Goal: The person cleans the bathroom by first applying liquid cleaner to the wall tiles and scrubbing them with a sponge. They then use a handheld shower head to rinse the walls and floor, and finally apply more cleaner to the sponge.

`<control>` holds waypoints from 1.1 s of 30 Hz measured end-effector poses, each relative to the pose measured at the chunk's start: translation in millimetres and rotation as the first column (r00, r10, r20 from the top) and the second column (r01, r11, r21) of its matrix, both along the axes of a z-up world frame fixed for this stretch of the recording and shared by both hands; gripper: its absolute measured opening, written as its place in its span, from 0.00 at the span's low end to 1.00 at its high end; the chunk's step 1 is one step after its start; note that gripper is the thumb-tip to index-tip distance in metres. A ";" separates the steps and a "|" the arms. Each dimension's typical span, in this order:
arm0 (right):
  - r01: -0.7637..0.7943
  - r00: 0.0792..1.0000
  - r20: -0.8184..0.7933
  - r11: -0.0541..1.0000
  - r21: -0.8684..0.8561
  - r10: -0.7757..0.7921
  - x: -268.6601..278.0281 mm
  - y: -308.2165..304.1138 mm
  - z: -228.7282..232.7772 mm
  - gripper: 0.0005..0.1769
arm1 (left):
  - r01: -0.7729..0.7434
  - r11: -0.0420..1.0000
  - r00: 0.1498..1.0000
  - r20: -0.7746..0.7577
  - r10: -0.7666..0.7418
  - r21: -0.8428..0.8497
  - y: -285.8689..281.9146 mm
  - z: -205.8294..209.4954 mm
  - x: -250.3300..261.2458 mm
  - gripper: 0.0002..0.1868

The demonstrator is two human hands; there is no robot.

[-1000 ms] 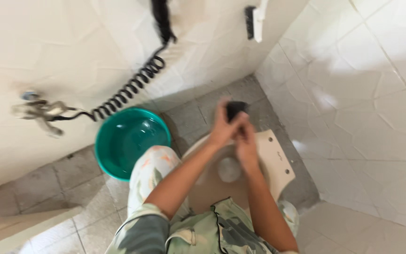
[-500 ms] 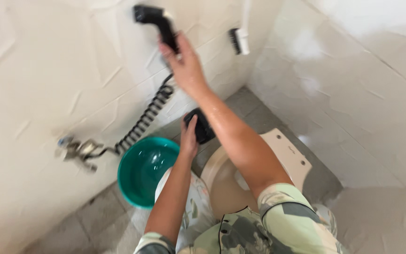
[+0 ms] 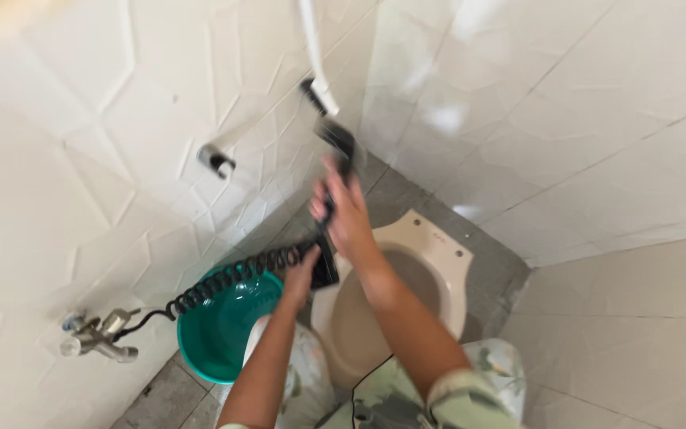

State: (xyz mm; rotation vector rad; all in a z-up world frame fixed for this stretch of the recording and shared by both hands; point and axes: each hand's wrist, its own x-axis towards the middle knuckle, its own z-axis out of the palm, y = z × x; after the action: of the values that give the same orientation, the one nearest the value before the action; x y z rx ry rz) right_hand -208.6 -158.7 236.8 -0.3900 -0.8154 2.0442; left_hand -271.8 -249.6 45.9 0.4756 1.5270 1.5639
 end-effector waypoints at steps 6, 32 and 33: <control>0.069 0.954 -0.269 0.968 -0.241 -0.135 91.1 -19.4 86.6 0.28 | 0.335 0.891 0.920 -0.095 -0.379 -0.308 -2.7 75.6 71.9 0.35; 0.560 0.757 0.234 0.791 0.248 -0.610 10.3 -145.4 366.9 0.16 | 0.813 0.516 0.570 0.186 -0.801 -0.268 -142.0 495.6 -66.8 0.29; 0.582 0.738 0.229 0.770 0.263 -0.635 11.0 -144.6 371.0 0.16 | 0.830 0.493 0.535 0.126 -0.835 -0.259 -141.5 498.8 -74.7 0.28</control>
State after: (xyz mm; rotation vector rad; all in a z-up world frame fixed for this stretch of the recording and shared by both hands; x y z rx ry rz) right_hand -197.5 -303.3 607.8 -0.7792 -0.8952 1.2928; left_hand -346.5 -391.1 544.7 0.8957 1.1862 0.5380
